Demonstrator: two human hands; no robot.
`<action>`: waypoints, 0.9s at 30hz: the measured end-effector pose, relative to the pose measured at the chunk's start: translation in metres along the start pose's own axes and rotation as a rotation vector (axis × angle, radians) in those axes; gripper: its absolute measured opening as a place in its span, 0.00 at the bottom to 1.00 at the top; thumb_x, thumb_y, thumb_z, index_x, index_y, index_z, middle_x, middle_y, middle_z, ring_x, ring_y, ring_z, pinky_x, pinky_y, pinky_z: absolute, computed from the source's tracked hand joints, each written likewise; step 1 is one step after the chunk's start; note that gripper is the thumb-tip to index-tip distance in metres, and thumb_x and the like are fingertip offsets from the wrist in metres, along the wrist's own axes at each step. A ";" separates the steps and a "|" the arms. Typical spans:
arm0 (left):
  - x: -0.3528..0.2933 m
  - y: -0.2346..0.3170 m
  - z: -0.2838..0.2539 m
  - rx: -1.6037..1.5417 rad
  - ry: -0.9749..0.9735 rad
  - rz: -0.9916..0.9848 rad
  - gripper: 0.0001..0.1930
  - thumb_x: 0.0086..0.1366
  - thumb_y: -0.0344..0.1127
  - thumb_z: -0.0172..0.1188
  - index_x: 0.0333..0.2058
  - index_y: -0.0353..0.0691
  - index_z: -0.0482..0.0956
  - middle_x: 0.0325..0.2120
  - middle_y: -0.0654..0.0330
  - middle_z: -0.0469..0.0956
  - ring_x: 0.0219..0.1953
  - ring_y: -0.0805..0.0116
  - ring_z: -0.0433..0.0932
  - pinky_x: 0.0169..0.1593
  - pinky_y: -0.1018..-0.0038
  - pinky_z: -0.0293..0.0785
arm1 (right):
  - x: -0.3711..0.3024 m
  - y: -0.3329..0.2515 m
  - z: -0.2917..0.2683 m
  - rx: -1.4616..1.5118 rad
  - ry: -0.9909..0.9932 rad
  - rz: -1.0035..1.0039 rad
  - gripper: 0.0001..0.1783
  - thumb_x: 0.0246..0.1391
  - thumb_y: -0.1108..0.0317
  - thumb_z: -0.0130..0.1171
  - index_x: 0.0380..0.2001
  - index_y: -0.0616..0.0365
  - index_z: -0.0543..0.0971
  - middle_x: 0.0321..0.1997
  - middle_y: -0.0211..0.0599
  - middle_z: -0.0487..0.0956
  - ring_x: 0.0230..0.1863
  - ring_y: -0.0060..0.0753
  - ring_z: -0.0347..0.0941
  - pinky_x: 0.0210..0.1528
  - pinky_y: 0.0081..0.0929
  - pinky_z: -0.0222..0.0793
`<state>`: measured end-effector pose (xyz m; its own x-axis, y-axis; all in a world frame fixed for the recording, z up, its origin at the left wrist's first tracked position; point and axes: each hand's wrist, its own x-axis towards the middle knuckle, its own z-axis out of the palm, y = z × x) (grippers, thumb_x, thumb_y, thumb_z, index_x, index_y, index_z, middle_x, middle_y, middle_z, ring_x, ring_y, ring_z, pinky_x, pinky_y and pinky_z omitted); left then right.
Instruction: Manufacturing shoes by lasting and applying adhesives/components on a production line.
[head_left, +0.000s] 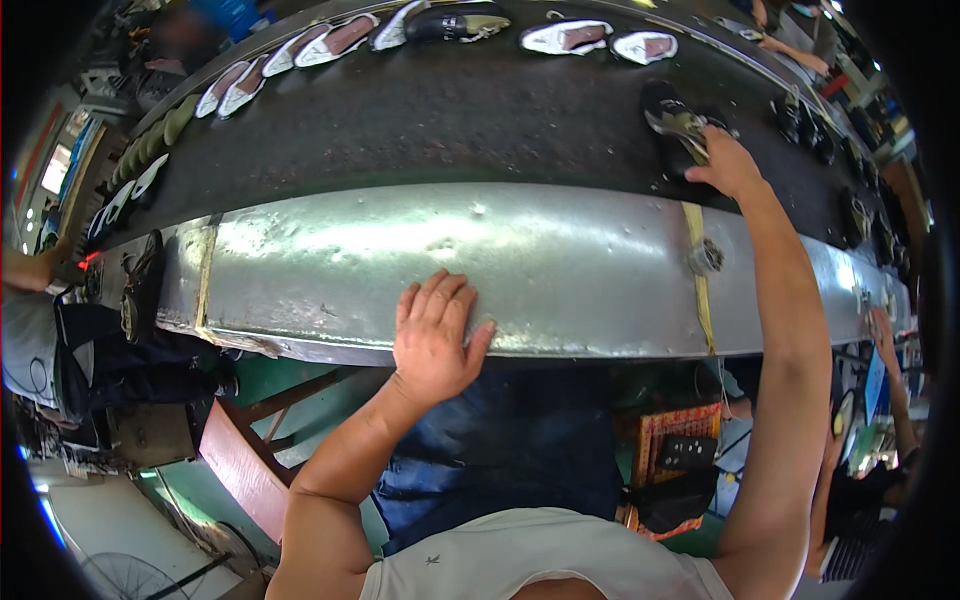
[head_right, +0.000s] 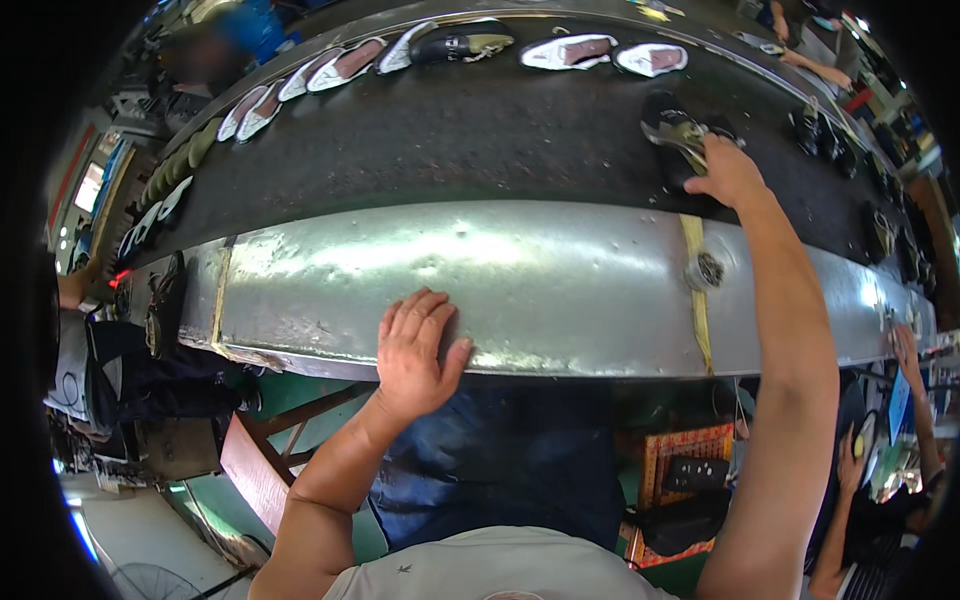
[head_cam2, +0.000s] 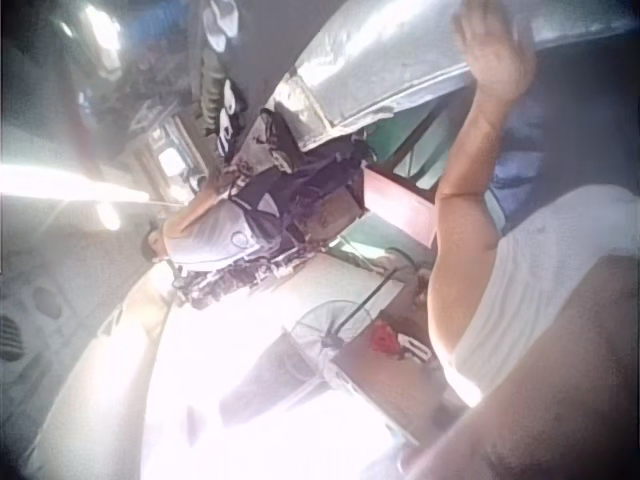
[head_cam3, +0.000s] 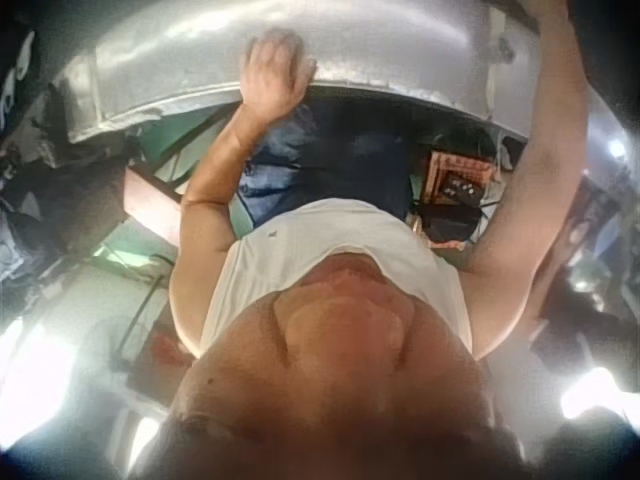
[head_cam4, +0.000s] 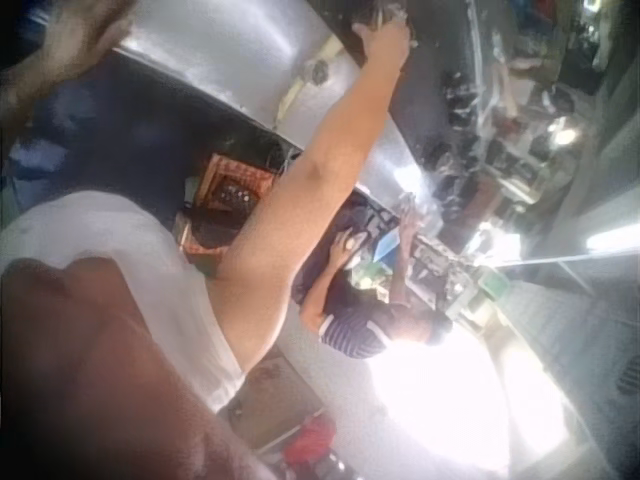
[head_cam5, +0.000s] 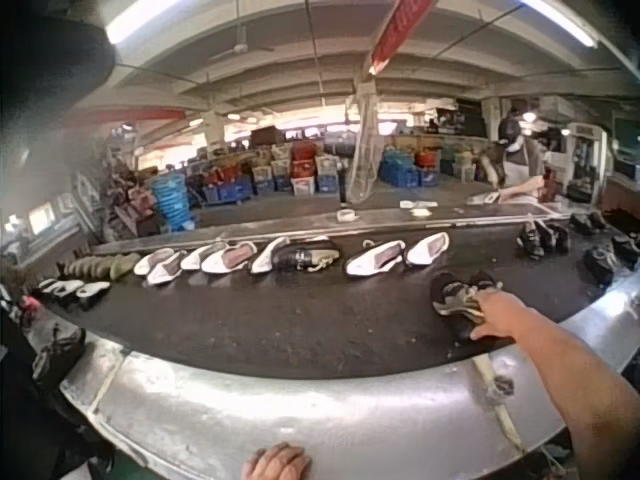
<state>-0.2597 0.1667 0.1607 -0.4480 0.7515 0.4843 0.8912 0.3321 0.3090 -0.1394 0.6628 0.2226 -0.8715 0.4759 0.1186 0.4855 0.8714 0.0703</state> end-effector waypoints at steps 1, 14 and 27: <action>0.001 0.000 -0.001 -0.028 -0.018 0.004 0.22 0.57 0.38 0.66 0.49 0.36 0.77 0.52 0.51 0.76 0.58 0.47 0.73 0.63 0.53 0.63 | -0.001 -0.010 -0.005 0.003 0.005 -0.015 0.36 0.42 0.56 0.76 0.50 0.62 0.70 0.52 0.51 0.76 0.57 0.55 0.73 0.57 0.44 0.71; 0.213 -0.227 0.037 -0.655 0.149 -0.715 0.24 0.68 0.45 0.62 0.54 0.32 0.76 0.42 0.61 0.80 0.40 0.73 0.74 0.45 0.75 0.72 | 0.008 -0.185 0.023 0.493 -0.032 -0.469 0.26 0.55 0.50 0.66 0.44 0.61 0.75 0.43 0.46 0.76 0.47 0.52 0.74 0.49 0.42 0.70; 0.349 -0.437 0.063 -0.431 0.534 -1.139 0.52 0.57 0.57 0.67 0.67 0.25 0.54 0.67 0.40 0.61 0.66 0.44 0.66 0.64 0.56 0.68 | 0.039 -0.197 0.043 0.541 -0.014 -0.734 0.27 0.45 0.56 0.73 0.41 0.59 0.72 0.39 0.43 0.75 0.40 0.48 0.73 0.42 0.40 0.68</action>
<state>-0.8006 0.3198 0.1430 -0.9851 -0.1717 0.0129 -0.0473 0.3422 0.9384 -0.2720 0.5147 0.1708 -0.9509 -0.2222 0.2154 -0.2877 0.8912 -0.3506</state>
